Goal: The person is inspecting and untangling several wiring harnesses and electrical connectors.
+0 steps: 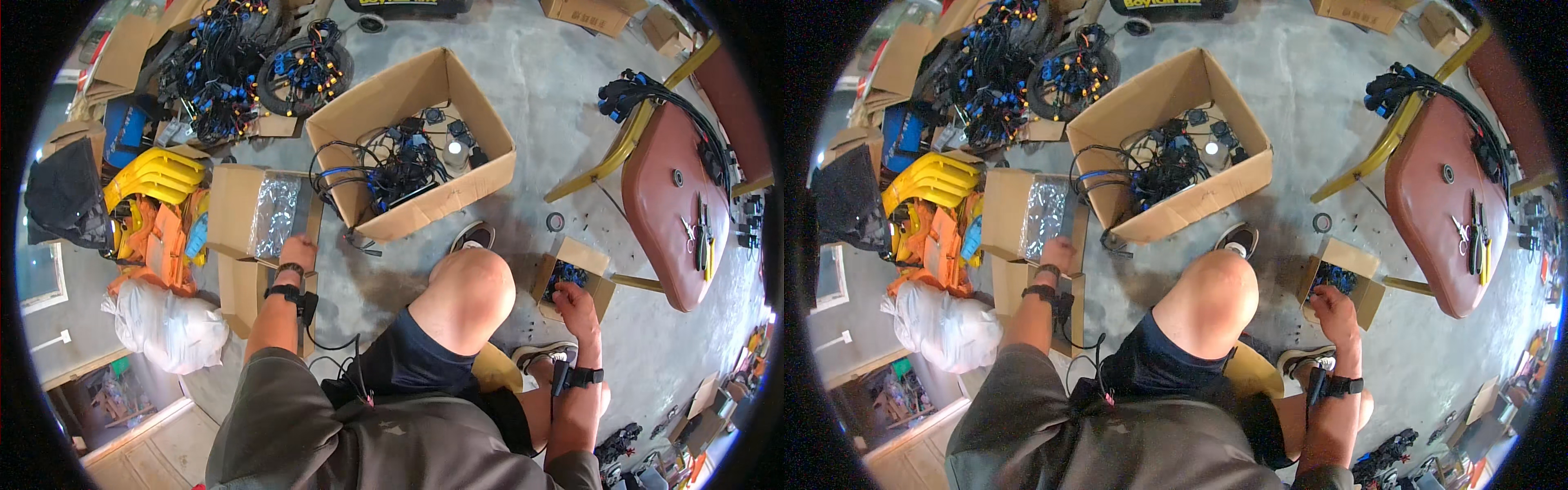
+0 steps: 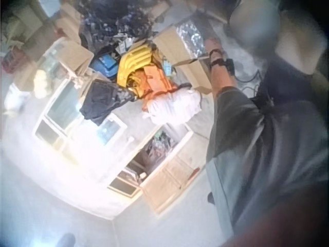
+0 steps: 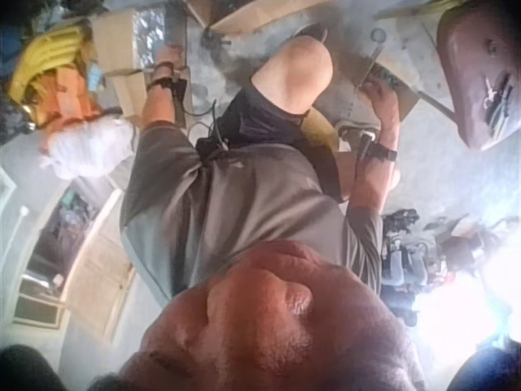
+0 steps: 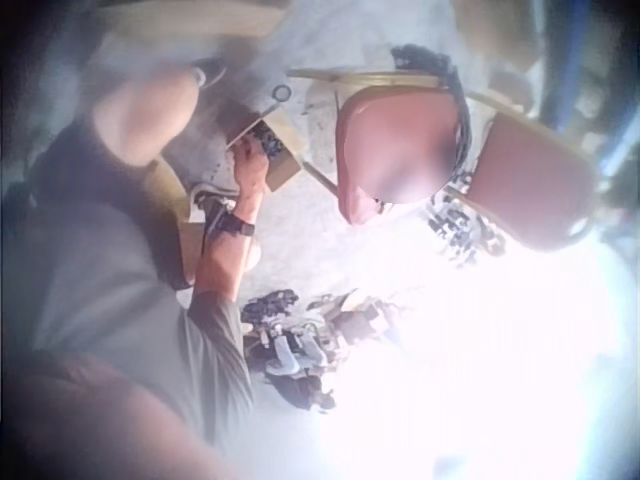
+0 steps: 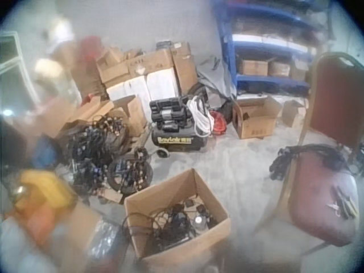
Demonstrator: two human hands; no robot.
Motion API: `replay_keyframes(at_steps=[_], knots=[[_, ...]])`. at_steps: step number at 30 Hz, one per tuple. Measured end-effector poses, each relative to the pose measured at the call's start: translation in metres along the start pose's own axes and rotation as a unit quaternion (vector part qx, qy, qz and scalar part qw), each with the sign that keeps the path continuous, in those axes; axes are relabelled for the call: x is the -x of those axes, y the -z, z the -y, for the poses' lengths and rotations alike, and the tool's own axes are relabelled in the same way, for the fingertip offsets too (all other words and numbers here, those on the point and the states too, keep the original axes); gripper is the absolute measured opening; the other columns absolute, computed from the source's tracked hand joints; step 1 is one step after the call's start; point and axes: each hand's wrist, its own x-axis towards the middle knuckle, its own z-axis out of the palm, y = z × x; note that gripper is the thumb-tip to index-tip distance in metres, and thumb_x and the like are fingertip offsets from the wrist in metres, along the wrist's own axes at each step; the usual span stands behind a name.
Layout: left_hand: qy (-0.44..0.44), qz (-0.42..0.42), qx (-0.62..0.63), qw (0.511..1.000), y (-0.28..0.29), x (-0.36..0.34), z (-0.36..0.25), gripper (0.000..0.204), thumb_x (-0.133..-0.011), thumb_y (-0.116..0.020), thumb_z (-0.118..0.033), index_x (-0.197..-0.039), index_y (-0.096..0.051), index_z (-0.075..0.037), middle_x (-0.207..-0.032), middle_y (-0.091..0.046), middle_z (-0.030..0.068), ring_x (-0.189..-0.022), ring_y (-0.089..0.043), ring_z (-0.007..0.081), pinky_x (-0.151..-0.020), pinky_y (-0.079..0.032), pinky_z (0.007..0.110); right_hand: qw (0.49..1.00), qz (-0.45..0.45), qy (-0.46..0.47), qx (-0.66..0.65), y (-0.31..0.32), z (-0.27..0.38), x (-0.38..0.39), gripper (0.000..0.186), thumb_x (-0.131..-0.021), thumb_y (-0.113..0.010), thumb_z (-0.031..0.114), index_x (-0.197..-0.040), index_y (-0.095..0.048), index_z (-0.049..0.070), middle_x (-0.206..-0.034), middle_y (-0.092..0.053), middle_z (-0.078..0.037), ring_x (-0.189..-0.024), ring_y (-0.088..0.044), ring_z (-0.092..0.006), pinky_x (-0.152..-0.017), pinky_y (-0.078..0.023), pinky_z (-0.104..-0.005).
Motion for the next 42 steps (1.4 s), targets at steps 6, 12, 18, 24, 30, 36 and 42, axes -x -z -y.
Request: replay_keyframes(at_steps=[6,12,18,24,30,36,42], knots=[[-0.037,-0.133,0.314,0.939,0.031,-0.008,-0.07,0.033,-0.087,-0.077,-0.03,-0.105,-0.072,-0.002,-0.093,-0.075,0.0126,-0.077,-0.072,0.024,-0.07,-0.057,0.035,1.0,-0.002,-0.012,-0.006,-0.001,0.004,-0.003,0.026,-0.095,-0.066,0.015,-0.114,-0.068,-0.003,-0.073,-0.067,-0.008,-0.066,-0.063,-0.0134,-0.061,-0.05,-0.03],[0.048,-0.062,0.454,0.887,0.046,-0.018,-0.118,0.028,-0.09,-0.075,-0.025,-0.102,-0.072,0.0,-0.08,-0.072,0.0083,-0.064,-0.069,0.017,-0.054,-0.053,0.032,1.0,-0.009,-0.006,-0.01,-0.003,-0.008,-0.004,0.026,-0.094,-0.067,0.015,-0.114,-0.068,-0.002,-0.075,-0.069,-0.011,-0.067,-0.065,-0.016,-0.063,-0.053,-0.0322],[0.073,-0.112,0.511,0.849,0.047,-0.021,-0.107,0.014,-0.088,-0.063,-0.006,-0.1,-0.068,0.0,-0.076,-0.072,0.0129,-0.055,-0.066,0.0183,-0.047,-0.051,0.031,1.0,-0.004,-0.007,-0.026,-0.003,-0.013,-0.003,0.028,-0.095,-0.065,0.016,-0.115,-0.068,-0.003,-0.073,-0.067,-0.008,-0.066,-0.064,-0.0138,-0.062,-0.051,-0.03],[0.176,-0.196,0.5,0.825,0.03,0.0,-0.048,0.026,-0.086,-0.058,-0.004,-0.111,-0.066,-0.001,-0.078,-0.072,0.0171,-0.053,-0.067,0.0234,-0.045,-0.052,0.036,1.0,-0.003,-0.013,-0.01,-0.001,-0.01,-0.001,0.029,-0.094,-0.066,0.017,-0.116,-0.068,-0.002,-0.074,-0.067,-0.009,-0.066,-0.063,-0.0148,-0.062,-0.051,-0.032],[0.212,-0.088,0.331,0.915,0.015,0.037,0.006,0.036,-0.086,-0.052,-0.003,-0.117,-0.068,0.002,-0.076,-0.07,0.0194,-0.052,-0.068,0.0273,-0.043,-0.05,0.041,1.0,-0.012,-0.01,-0.023,-0.001,-0.008,0.0,0.027,-0.095,-0.068,0.017,-0.115,-0.069,-0.001,-0.074,-0.067,-0.009,-0.067,-0.063,-0.0142,-0.063,-0.051,-0.0315],[0.191,-0.097,0.352,0.911,-0.008,0.053,0.027,0.047,-0.088,-0.051,0.003,-0.135,-0.056,-0.002,-0.07,-0.067,0.0171,-0.046,-0.062,0.0258,-0.038,-0.048,0.039,0.999,-0.002,-0.006,-0.045,-0.002,-0.008,0.002,0.025,-0.095,-0.068,0.018,-0.113,-0.069,0.0,-0.075,-0.067,-0.007,-0.067,-0.062,-0.0135,-0.063,-0.051,-0.031],[0.081,-0.187,0.405,0.891,0.001,0.05,0.024,0.03,-0.085,-0.056,0.003,-0.109,-0.072,-0.004,-0.086,-0.073,0.0152,-0.074,-0.072,0.0308,-0.06,-0.059,0.043,0.999,0.002,-0.017,-0.047,0.001,-0.004,0.006,0.027,-0.095,-0.067,0.018,-0.115,-0.068,0.001,-0.08,-0.07,-0.01,-0.071,-0.065,-0.0158,-0.067,-0.052,-0.0327]])
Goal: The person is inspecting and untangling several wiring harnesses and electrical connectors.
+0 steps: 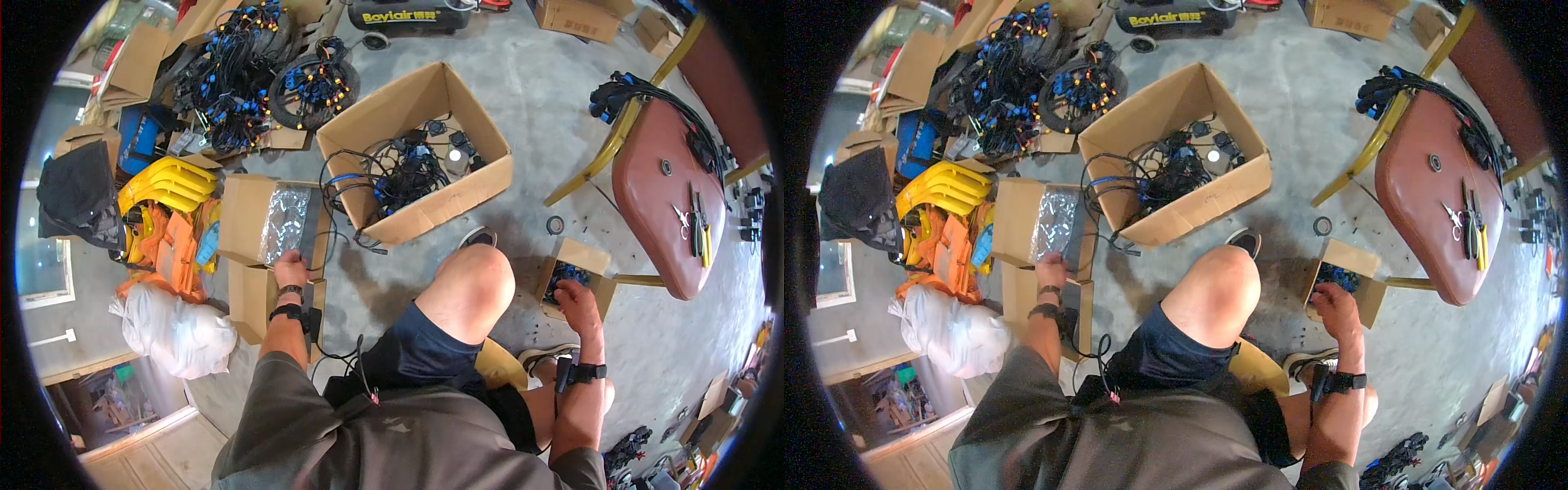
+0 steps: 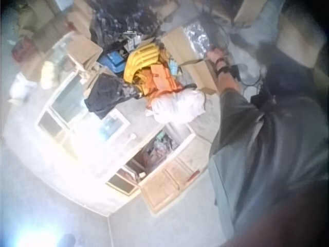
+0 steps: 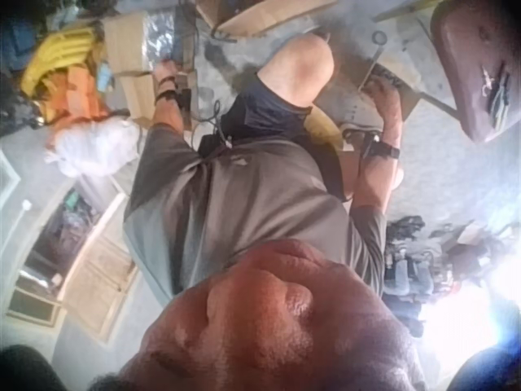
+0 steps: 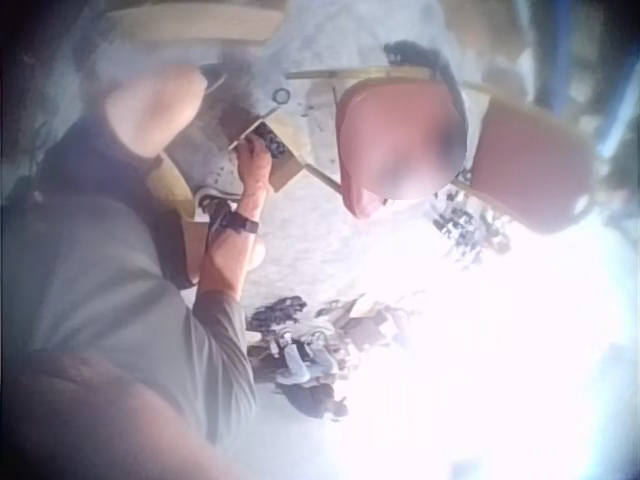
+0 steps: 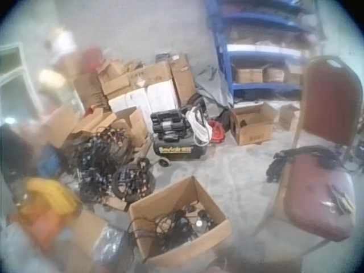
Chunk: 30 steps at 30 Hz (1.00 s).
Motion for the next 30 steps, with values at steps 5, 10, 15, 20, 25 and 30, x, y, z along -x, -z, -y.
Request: replay_keyframes(at_steps=[5,10,15,20,25,30], knots=[[-0.255,0.071,-0.347,0.9,0.015,0.003,-0.032,0.025,-0.079,-0.06,0.0,-0.094,-0.077,-0.011,-0.096,-0.074,0.0153,-0.089,-0.072,0.0333,-0.08,-0.058,0.04,0.999,-0.019,0.017,0.048,0.001,0.001,0.002,0.028,-0.094,-0.067,0.02,-0.115,-0.069,0.002,-0.083,-0.071,-0.012,-0.074,-0.067,-0.0186,-0.07,-0.053,-0.0346],[-0.226,0.208,-0.387,0.869,0.005,0.002,-0.045,0.019,-0.08,-0.063,-0.006,-0.088,-0.079,-0.015,-0.098,-0.074,0.0139,-0.093,-0.071,0.035,-0.084,-0.057,0.041,0.998,-0.025,0.044,0.047,-0.001,-0.003,-0.004,0.029,-0.094,-0.067,0.023,-0.115,-0.069,0.003,-0.082,-0.072,-0.013,-0.074,-0.068,-0.0217,-0.07,-0.053,-0.0358],[-0.26,0.188,-0.277,0.906,-0.027,0.007,-0.053,0.02,-0.08,-0.064,-0.003,-0.095,-0.076,-0.01,-0.104,-0.072,0.0154,-0.097,-0.07,0.0352,-0.084,-0.057,0.04,0.998,-0.016,0.014,0.052,-0.002,-0.003,-0.004,0.028,-0.094,-0.067,0.023,-0.114,-0.069,0.004,-0.081,-0.071,-0.013,-0.073,-0.069,-0.0219,-0.07,-0.054,-0.0361],[-0.325,0.111,-0.174,0.923,-0.054,0.014,-0.12,0.031,-0.081,-0.064,-0.002,-0.112,-0.068,-0.007,-0.113,-0.068,0.0145,-0.098,-0.067,0.0364,-0.086,-0.055,0.043,0.997,-0.014,0.025,0.074,0.0,0.006,-0.003,0.028,-0.094,-0.067,0.023,-0.113,-0.069,0.003,-0.08,-0.071,-0.013,-0.071,-0.069,-0.0215,-0.068,-0.053,-0.0362],[-0.462,0.044,-0.211,0.861,-0.078,-0.001,-0.192,0.038,-0.083,-0.068,-0.008,-0.121,-0.064,-0.004,-0.126,-0.063,0.0164,-0.113,-0.061,0.0384,-0.097,-0.05,0.046,0.998,-0.002,0.023,0.054,-0.002,0.012,-0.009,0.026,-0.094,-0.067,0.02,-0.113,-0.069,0.001,-0.079,-0.071,-0.014,-0.07,-0.068,-0.021,-0.067,-0.053,-0.0357],[-0.508,0.08,-0.323,0.794,-0.108,-0.037,-0.229,0.051,-0.083,-0.073,-0.013,-0.131,-0.06,-0.003,-0.146,-0.052,0.0181,-0.134,-0.048,0.04,-0.111,-0.042,0.045,0.998,0.004,-0.011,0.067,-0.006,0.009,-0.016,0.024,-0.095,-0.066,0.016,-0.112,-0.069,0.0,-0.082,-0.071,-0.015,-0.072,-0.068,-0.0219,-0.068,-0.053,-0.0354]])
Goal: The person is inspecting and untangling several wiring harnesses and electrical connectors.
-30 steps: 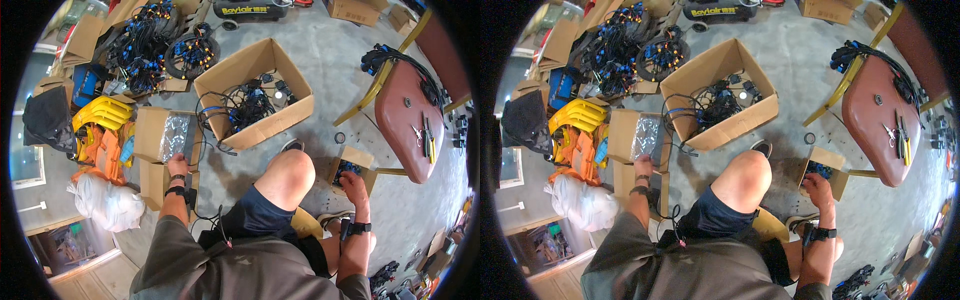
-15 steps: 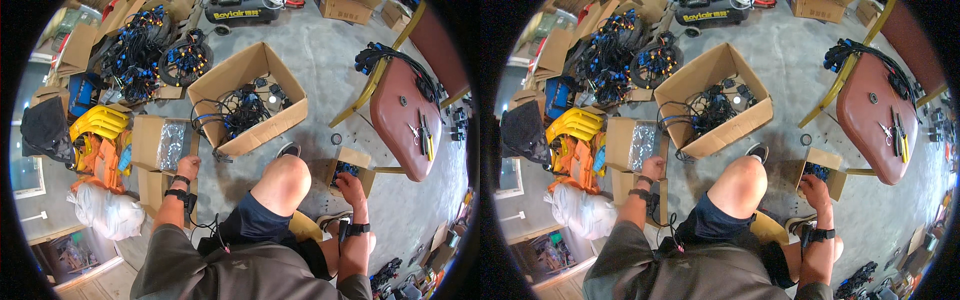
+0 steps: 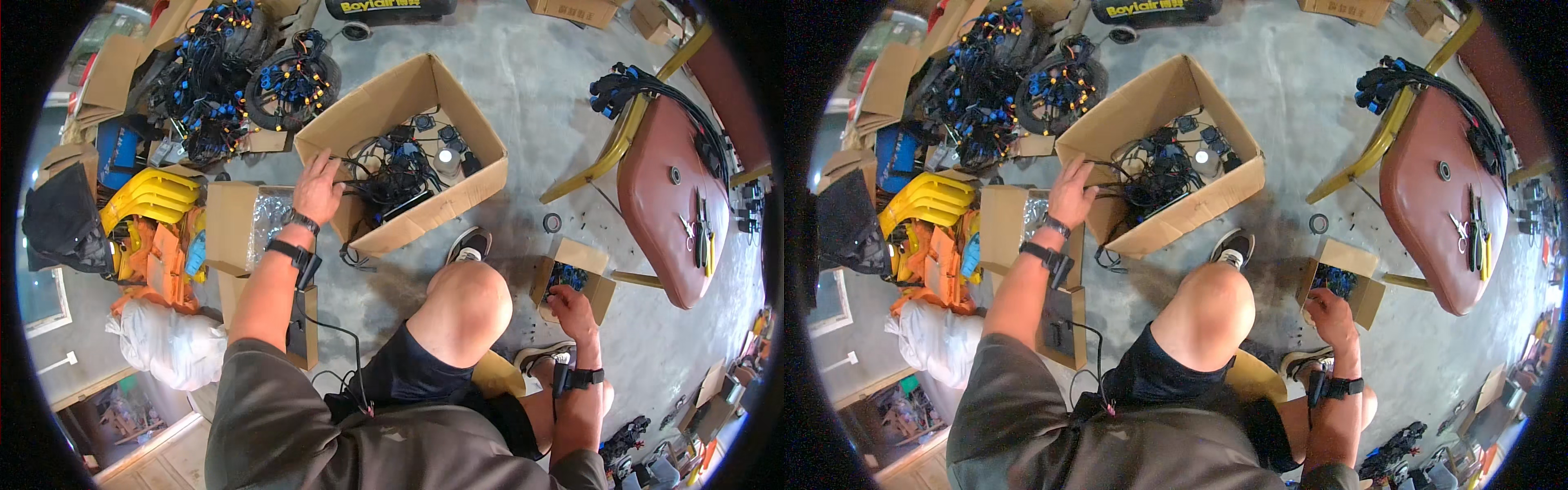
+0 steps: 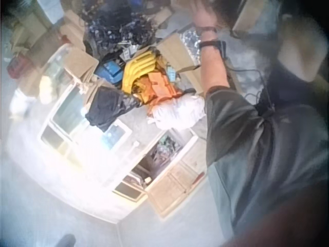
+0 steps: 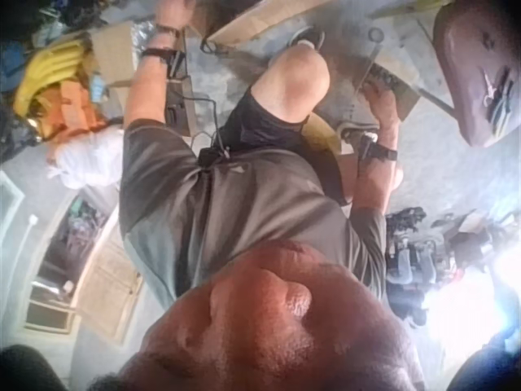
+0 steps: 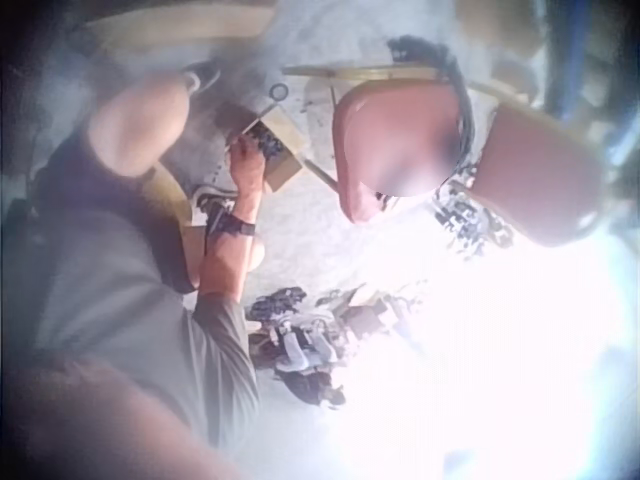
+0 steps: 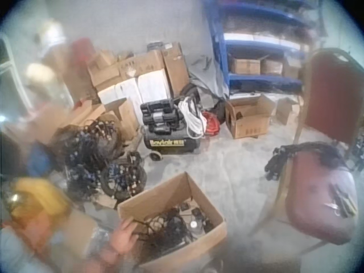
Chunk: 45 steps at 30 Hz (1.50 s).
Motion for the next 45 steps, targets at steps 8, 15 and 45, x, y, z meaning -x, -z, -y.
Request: replay_keyframes(at_steps=[8,15,45], knots=[[0.055,0.198,-0.178,0.962,-0.023,-0.051,0.001,0.076,-0.082,-0.073,-0.056,-0.139,-0.058,-0.008,-0.152,-0.047,0.0167,-0.142,-0.04,0.0354,-0.118,-0.026,0.053,1.0,0.01,-0.026,-0.007,-0.006,-0.017,-0.007,0.027,-0.094,-0.068,0.017,-0.115,-0.07,0.0,-0.088,-0.072,-0.017,-0.082,-0.071,-0.0216,-0.075,-0.054,-0.0342],[0.006,0.333,-0.212,0.919,-0.028,-0.027,0.003,0.064,-0.082,-0.071,-0.054,-0.123,-0.067,-0.005,-0.126,-0.066,0.0139,-0.123,-0.057,0.0319,-0.115,-0.028,0.055,0.998,0.033,-0.052,-0.025,-0.009,-0.031,-0.021,0.027,-0.094,-0.069,0.015,-0.116,-0.069,-0.002,-0.087,-0.073,-0.014,-0.08,-0.069,-0.0175,-0.074,-0.054,-0.0322],[-0.011,0.207,0.069,0.976,-0.006,0.064,-0.037,0.036,-0.088,-0.071,-0.033,-0.111,-0.072,-0.005,-0.103,-0.071,0.0156,-0.105,-0.065,0.0348,-0.1,-0.044,0.047,0.997,0.05,-0.052,-0.02,-0.009,-0.038,-0.038,0.029,-0.093,-0.068,0.018,-0.115,-0.069,-0.002,-0.094,-0.072,-0.018,-0.086,-0.07,-0.0244,-0.08,-0.054,-0.0353]])
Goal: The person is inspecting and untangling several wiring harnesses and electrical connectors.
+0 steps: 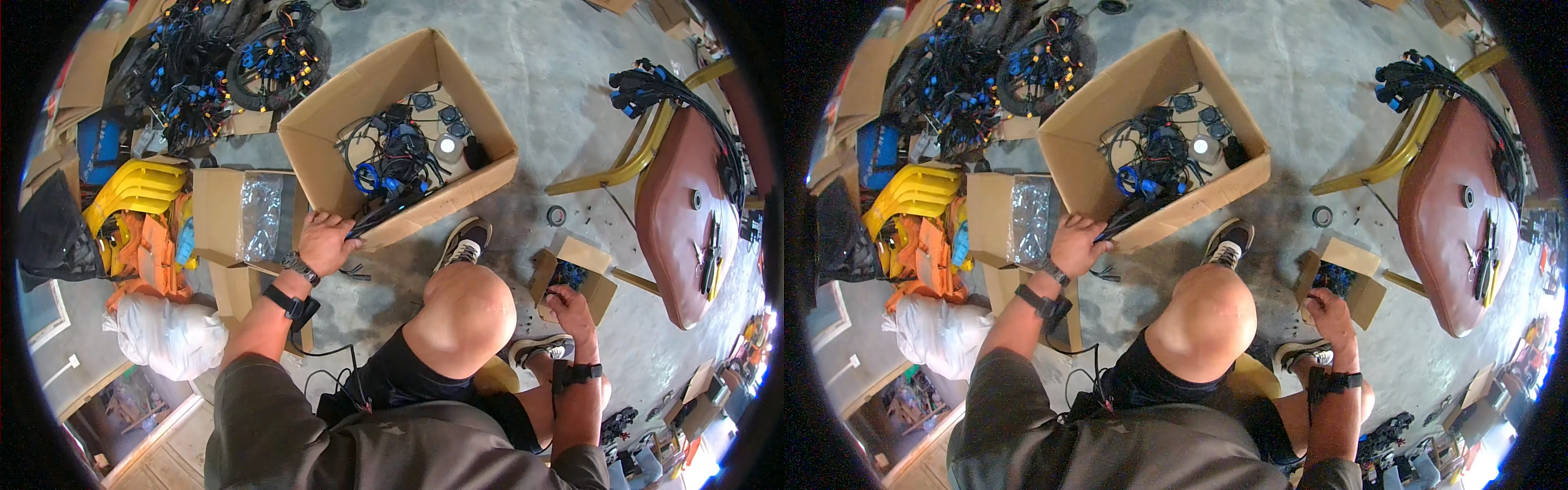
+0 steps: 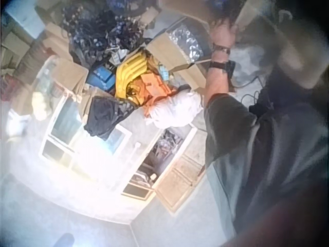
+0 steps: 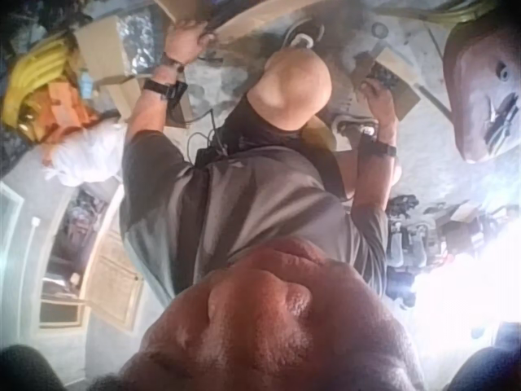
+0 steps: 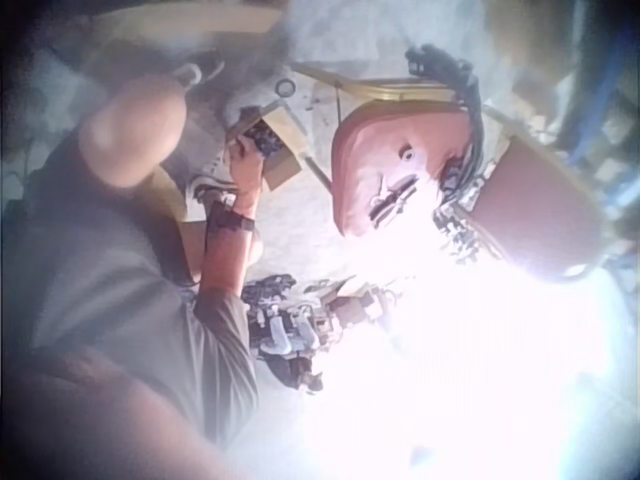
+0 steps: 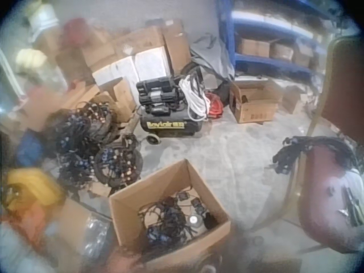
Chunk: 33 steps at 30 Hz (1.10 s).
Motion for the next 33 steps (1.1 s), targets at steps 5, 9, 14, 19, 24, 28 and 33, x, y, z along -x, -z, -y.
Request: replay_keyframes(at_steps=[5,9,14,19,24,28,33], knots=[[0.021,0.11,-0.059,0.992,0.003,-0.014,0.004,0.038,-0.088,-0.071,-0.039,-0.105,-0.074,-0.005,-0.104,-0.07,0.0129,-0.112,-0.06,0.0328,-0.11,-0.032,0.048,1.0,-0.003,0.015,0.0,0.001,-0.001,-0.001,0.03,-0.093,-0.069,0.018,-0.116,-0.069,-0.001,-0.093,-0.073,-0.017,-0.085,-0.07,-0.0227,-0.079,-0.054,-0.035],[0.046,0.116,-0.004,0.992,0.005,-0.02,0.002,0.047,-0.088,-0.07,-0.044,-0.118,-0.071,-0.007,-0.111,-0.069,0.0151,-0.115,-0.061,0.0343,-0.109,-0.035,0.049,1.0,-0.009,-0.002,-0.003,0.002,-0.001,0.0,0.03,-0.093,-0.07,0.018,-0.116,-0.069,0.0,-0.093,-0.073,-0.017,-0.085,-0.069,-0.0218,-0.079,-0.054,-0.0345],[0.024,0.083,-0.012,0.996,-0.022,-0.021,-0.019,0.067,-0.085,-0.073,-0.043,-0.138,-0.055,-0.008,-0.125,-0.063,0.0173,-0.117,-0.06,0.0367,-0.1,-0.047,0.048,1.0,0.007,-0.019,-0.012,0.002,0.006,0.0,0.03,-0.094,-0.069,0.019,-0.117,-0.069,-0.001,-0.095,-0.073,-0.019,-0.087,-0.07,-0.0231,-0.08,-0.054,-0.0352],[0.044,0.112,0.035,0.992,-0.047,-0.033,-0.025,0.047,-0.089,-0.072,-0.032,-0.125,-0.059,-0.006,-0.118,-0.063,0.0206,-0.114,-0.061,0.0408,-0.095,-0.05,0.049,1.0,-0.004,0.012,0.019,0.001,0.005,0.001,0.027,-0.096,-0.066,0.014,-0.117,-0.067,-0.004,-0.078,-0.064,-0.003,-0.068,-0.059,-0.0106,-0.065,-0.049,-0.0284],[0.063,0.141,0.025,0.988,-0.043,-0.038,-0.027,0.039,-0.088,-0.072,-0.03,-0.121,-0.061,-0.011,-0.115,-0.064,0.0133,-0.108,-0.064,0.0364,-0.089,-0.053,0.047,1.0,0.002,0.03,0.008,-0.003,-0.009,-0.004,0.026,-0.097,-0.066,0.014,-0.116,-0.067,-0.003,-0.079,-0.064,-0.003,-0.067,-0.059,-0.0103,-0.064,-0.048,-0.0279],[0.071,0.104,0.02,0.992,-0.043,-0.036,-0.033,0.031,-0.088,-0.073,-0.03,-0.109,-0.066,-0.009,-0.11,-0.066,0.0165,-0.1,-0.067,0.0393,-0.086,-0.054,0.05,0.999,0.008,0.026,-0.018,-0.005,-0.012,-0.008,0.026,-0.097,-0.066,0.014,-0.116,-0.067,-0.004,-0.08,-0.064,-0.002,-0.067,-0.058,-0.0101,-0.063,-0.048,-0.0276],[0.073,0.087,0.003,0.994,-0.05,-0.033,-0.032,0.031,-0.088,-0.073,-0.032,-0.108,-0.068,-0.009,-0.112,-0.068,0.0178,-0.101,-0.067,0.0379,-0.086,-0.054,0.048,1.0,0.01,0.008,0.003,-0.004,-0.004,-0.006,0.028,-0.096,-0.066,0.013,-0.118,-0.066,-0.004,-0.082,-0.065,-0.003,-0.069,-0.059,-0.0103,-0.065,-0.05,-0.0279]])
